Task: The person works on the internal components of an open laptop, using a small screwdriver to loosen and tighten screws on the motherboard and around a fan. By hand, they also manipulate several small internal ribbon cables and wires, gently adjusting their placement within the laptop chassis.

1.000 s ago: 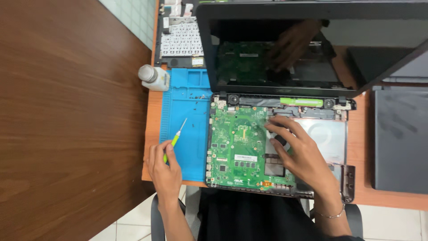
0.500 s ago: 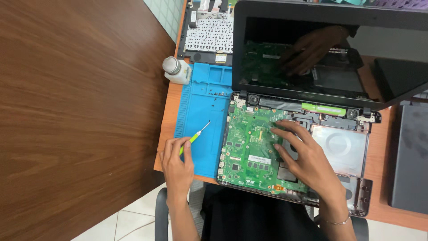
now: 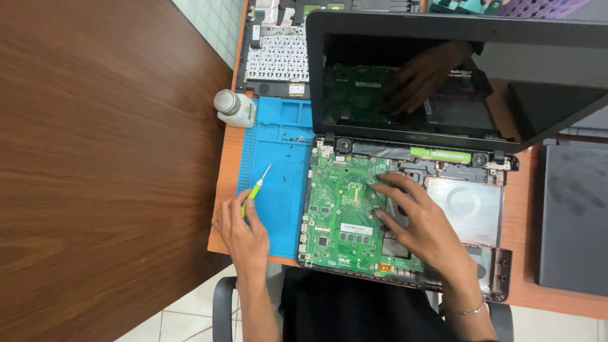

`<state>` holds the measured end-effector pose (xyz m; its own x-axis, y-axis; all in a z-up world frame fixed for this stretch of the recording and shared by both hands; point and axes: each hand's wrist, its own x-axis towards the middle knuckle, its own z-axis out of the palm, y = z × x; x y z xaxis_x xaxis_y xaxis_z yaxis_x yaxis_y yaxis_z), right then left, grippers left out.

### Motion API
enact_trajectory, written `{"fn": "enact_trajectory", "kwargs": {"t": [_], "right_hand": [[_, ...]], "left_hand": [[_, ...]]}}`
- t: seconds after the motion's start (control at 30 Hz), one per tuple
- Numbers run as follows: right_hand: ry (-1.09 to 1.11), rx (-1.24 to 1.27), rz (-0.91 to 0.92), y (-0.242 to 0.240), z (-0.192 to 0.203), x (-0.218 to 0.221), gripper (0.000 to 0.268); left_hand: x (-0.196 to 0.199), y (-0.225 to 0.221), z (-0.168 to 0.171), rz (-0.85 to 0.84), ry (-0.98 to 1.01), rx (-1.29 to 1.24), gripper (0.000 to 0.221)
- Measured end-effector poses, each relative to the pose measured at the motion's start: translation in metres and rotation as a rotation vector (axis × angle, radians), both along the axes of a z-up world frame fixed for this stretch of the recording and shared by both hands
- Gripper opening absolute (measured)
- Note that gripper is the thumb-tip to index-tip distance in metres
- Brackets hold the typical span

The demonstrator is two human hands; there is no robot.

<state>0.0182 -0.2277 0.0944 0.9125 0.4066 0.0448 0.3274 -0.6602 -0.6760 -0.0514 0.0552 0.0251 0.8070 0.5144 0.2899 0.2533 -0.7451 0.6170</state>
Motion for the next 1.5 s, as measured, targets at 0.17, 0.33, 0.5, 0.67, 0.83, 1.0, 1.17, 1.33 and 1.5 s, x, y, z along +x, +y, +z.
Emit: {"fn": "enact_trajectory", "kwargs": {"t": [0.17, 0.33, 0.5, 0.67, 0.83, 1.0, 1.17, 1.33, 1.5], "right_hand": [[-0.019, -0.014, 0.023, -0.002, -0.004, 0.001, 0.049], [-0.031, -0.014, 0.039, -0.004, -0.008, 0.002, 0.050], [-0.056, -0.007, 0.045, -0.003, -0.010, 0.002, 0.050], [-0.055, -0.031, 0.054, -0.002, -0.006, 0.003, 0.049], [-0.023, -0.045, 0.049, 0.000, -0.001, 0.003, 0.049], [-0.014, -0.020, 0.040, 0.004, 0.003, 0.009, 0.049], [-0.022, -0.012, 0.053, 0.011, 0.009, 0.016, 0.047], [-0.007, -0.018, 0.075, 0.017, 0.008, 0.022, 0.047], [-0.001, 0.012, 0.077, 0.021, 0.008, 0.024, 0.047]], "left_hand": [[0.000, 0.000, -0.006, 0.026, 0.002, 0.045, 0.019], [0.000, -0.002, -0.006, 0.045, 0.038, 0.078, 0.017], [-0.001, -0.004, -0.005, 0.029, 0.056, 0.091, 0.019], [0.003, -0.003, -0.003, 0.017, 0.056, 0.077, 0.016], [0.008, -0.004, 0.001, -0.012, 0.020, 0.083, 0.016], [0.012, -0.002, 0.002, -0.019, 0.010, 0.098, 0.016], [0.020, -0.002, 0.001, -0.044, -0.018, 0.091, 0.015], [0.023, -0.003, 0.003, -0.061, -0.023, 0.068, 0.015], [0.021, -0.003, 0.013, -0.079, 0.001, -0.007, 0.016]]}}
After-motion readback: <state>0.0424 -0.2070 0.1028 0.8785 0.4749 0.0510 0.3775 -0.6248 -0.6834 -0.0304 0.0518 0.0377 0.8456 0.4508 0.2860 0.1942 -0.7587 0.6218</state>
